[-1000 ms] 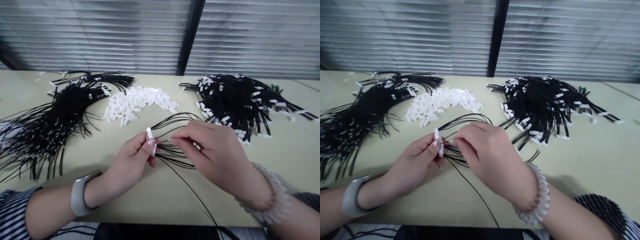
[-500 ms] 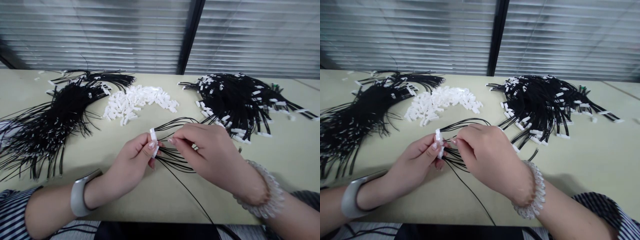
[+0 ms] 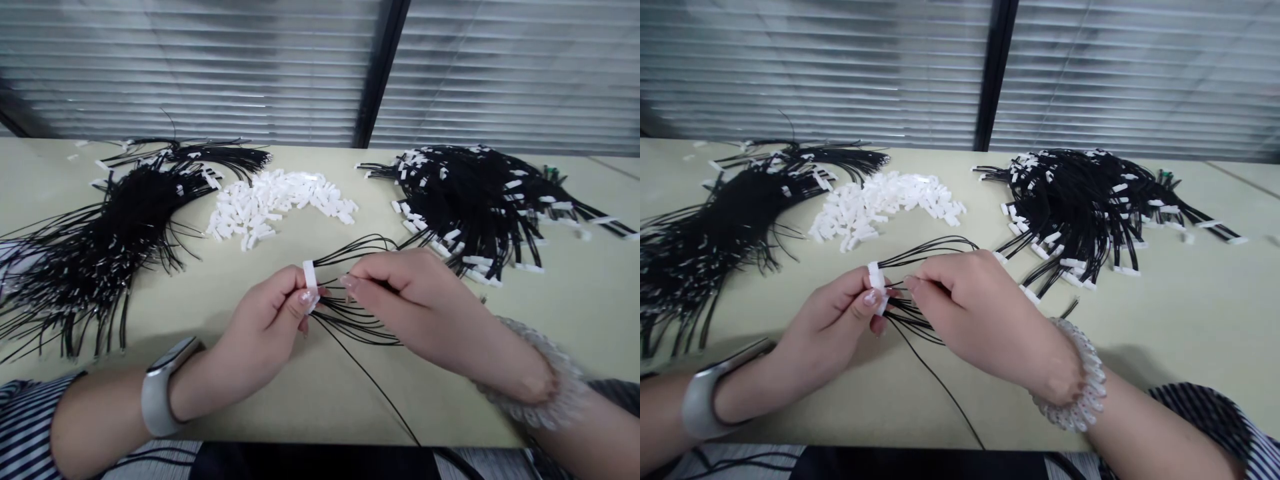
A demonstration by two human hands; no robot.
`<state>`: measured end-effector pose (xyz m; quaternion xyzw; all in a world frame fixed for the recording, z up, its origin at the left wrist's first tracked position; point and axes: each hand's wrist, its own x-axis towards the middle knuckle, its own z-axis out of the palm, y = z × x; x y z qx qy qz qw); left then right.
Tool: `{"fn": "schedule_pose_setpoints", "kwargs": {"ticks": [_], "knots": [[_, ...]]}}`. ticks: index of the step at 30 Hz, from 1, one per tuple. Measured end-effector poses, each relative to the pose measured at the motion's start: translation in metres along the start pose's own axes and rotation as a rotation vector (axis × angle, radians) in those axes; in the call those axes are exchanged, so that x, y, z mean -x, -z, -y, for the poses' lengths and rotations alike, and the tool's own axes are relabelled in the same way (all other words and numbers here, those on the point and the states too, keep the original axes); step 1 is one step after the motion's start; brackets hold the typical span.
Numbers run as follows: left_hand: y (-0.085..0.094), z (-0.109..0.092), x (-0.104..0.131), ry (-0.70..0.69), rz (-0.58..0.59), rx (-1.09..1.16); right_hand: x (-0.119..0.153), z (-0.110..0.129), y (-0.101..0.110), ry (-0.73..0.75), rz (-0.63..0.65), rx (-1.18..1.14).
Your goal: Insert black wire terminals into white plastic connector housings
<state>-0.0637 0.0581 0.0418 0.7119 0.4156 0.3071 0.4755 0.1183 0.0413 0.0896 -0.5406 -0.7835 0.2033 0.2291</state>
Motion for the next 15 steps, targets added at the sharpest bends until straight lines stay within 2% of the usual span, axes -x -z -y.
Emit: {"fn": "schedule_pose_setpoints", "kwargs": {"ticks": [5,15], "knots": [[0.0007,0.0,0.0002,-0.022,0.008,-0.056,0.0008,-0.0004,0.001,-0.023,0.019,-0.051],[-0.0002,-0.0004,-0.0009,0.007,0.001,0.008,0.0,-0.0009,0.0008,0.002,0.005,0.005]]}}
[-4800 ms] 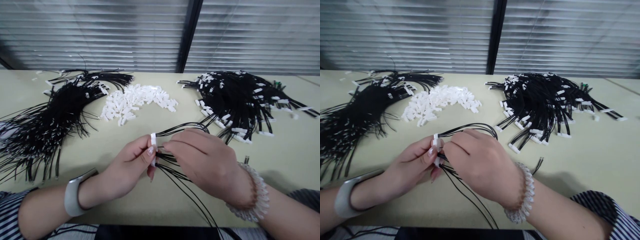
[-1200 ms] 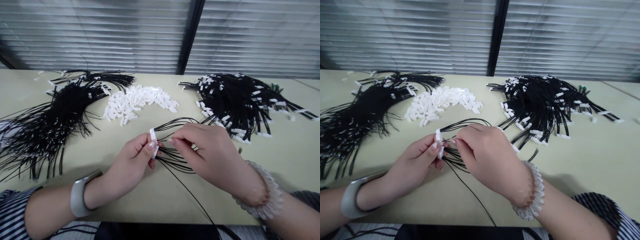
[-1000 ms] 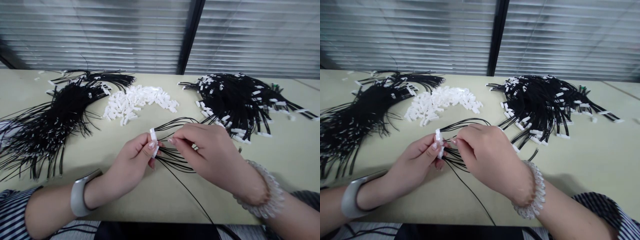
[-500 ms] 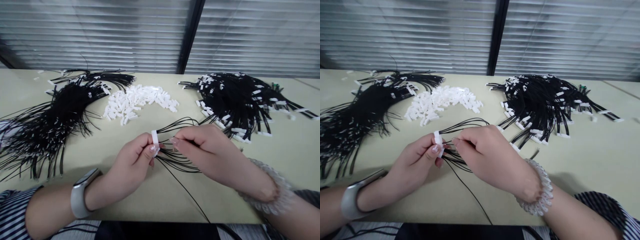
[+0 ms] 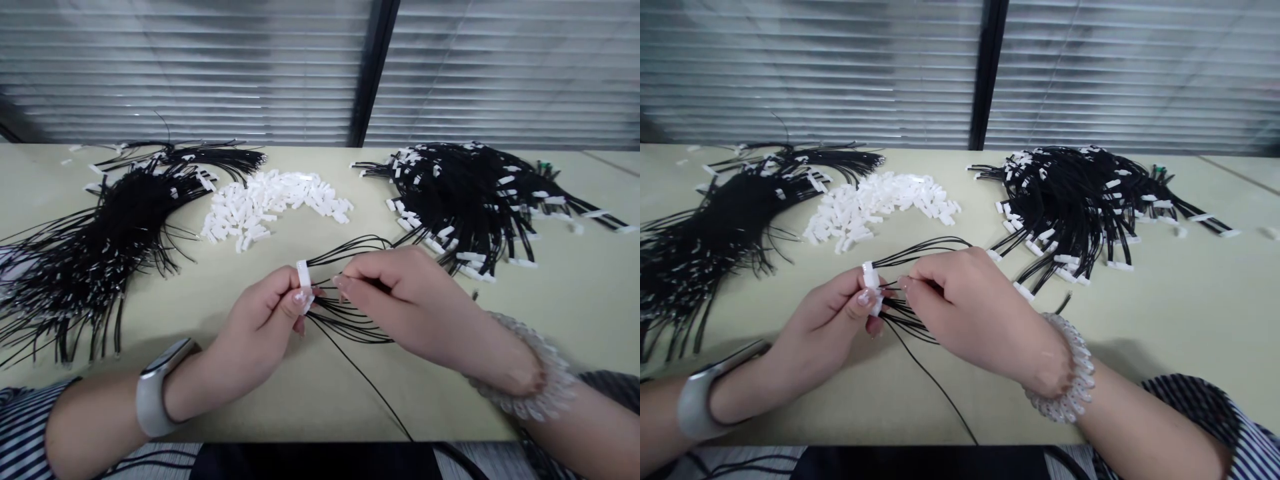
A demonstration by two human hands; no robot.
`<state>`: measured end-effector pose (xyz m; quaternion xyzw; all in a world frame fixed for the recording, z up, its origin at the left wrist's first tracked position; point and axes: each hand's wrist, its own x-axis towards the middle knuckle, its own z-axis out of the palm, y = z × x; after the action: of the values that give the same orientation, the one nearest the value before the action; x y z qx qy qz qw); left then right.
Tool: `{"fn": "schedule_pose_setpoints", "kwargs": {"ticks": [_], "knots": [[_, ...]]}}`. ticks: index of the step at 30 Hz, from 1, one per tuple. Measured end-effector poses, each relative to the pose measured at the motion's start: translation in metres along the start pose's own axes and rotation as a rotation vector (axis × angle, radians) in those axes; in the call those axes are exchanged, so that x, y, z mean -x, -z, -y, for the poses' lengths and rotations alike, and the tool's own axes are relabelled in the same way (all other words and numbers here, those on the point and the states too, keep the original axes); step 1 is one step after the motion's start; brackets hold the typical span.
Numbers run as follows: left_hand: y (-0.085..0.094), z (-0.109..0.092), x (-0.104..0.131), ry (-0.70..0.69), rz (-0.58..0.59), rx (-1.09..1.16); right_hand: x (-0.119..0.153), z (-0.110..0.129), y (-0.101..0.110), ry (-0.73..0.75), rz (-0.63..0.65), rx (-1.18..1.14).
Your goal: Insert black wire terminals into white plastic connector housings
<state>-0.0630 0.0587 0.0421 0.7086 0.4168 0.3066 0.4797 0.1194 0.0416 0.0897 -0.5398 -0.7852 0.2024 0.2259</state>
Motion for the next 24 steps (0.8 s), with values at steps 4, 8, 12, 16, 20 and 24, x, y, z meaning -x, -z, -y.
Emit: {"fn": "schedule_pose_setpoints", "kwargs": {"ticks": [4,8,12,16,20,24], "knots": [[-0.0001,-0.0008,-0.0003,-0.002,0.001,-0.002,0.0,-0.0012,-0.001,0.012,-0.008,0.002],[0.0004,-0.0001,-0.0005,0.002,0.013,0.009,0.0007,-0.0014,-0.0008,0.008,-0.001,-0.001],[0.0004,0.0005,0.0,-0.001,0.008,0.025,0.0008,-0.0005,0.0007,0.004,0.011,-0.047],[0.0,-0.0009,0.0008,-0.001,0.008,0.024,0.0013,-0.0005,0.0003,-0.009,0.019,-0.065],[0.0,-0.0011,0.0019,-0.011,0.017,-0.012,0.0017,-0.0012,-0.0012,-0.025,0.052,-0.084],[0.0005,0.0003,0.0028,-0.046,0.032,-0.085,0.001,-0.0016,-0.0029,-0.034,0.065,-0.126]]}}
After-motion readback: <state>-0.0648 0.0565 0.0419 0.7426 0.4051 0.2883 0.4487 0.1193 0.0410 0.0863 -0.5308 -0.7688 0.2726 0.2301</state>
